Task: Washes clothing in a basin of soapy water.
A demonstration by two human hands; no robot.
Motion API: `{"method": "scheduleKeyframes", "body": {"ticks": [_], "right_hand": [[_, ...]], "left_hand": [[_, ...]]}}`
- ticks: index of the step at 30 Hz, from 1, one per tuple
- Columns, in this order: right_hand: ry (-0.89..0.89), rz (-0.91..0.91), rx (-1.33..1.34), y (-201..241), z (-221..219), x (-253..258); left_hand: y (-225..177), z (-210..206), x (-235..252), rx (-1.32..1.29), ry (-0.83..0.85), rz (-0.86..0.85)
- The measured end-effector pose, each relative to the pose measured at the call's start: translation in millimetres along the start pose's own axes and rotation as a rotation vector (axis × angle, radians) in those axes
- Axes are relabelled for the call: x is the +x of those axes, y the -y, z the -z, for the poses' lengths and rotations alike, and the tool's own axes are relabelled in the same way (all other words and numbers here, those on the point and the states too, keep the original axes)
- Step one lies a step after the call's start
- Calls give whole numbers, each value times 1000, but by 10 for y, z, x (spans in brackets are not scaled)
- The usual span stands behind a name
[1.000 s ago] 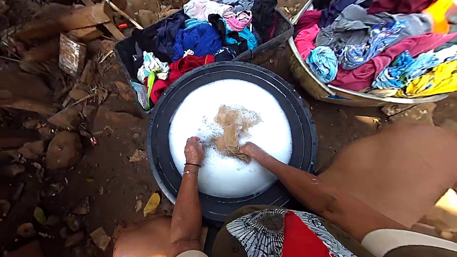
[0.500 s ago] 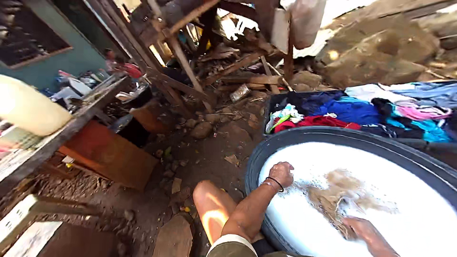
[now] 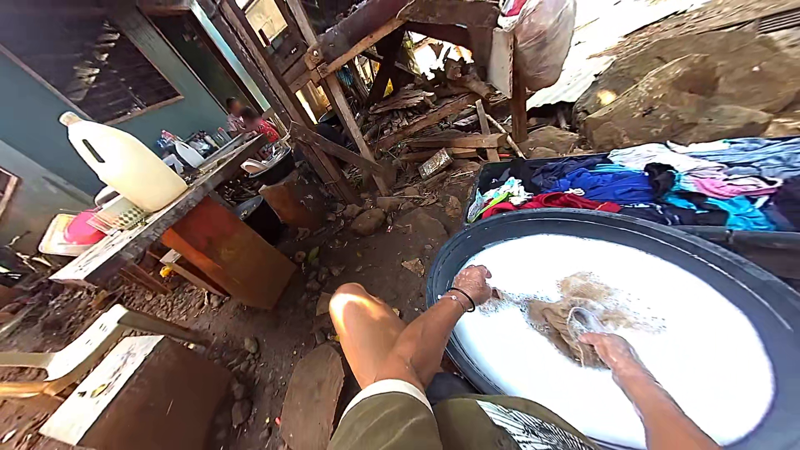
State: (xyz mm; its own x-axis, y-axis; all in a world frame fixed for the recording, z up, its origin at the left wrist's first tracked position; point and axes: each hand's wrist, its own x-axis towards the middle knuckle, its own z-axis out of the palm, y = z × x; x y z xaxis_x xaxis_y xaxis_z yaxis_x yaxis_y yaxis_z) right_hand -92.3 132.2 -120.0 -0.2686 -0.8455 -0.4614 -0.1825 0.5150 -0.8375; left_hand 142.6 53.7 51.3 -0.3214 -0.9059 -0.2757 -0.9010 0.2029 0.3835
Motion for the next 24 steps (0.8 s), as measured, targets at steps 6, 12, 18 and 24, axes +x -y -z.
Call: {"method": "scheduleKeyframes", "body": {"ticks": [6,12,18,24], "right_hand": [[-45,40,9,39,83,-89],[-61,26,82,98,164,-215],[-116,-24,367,344,171,-463],[98,-151,172,315,8,-232]], "left_hand": [[-166,107,1,44,-18,-15],[-264,28,77,68,21,-70],[-238,-89,359,99,156,-77],[-24,-926,840,97,121,-194]]}}
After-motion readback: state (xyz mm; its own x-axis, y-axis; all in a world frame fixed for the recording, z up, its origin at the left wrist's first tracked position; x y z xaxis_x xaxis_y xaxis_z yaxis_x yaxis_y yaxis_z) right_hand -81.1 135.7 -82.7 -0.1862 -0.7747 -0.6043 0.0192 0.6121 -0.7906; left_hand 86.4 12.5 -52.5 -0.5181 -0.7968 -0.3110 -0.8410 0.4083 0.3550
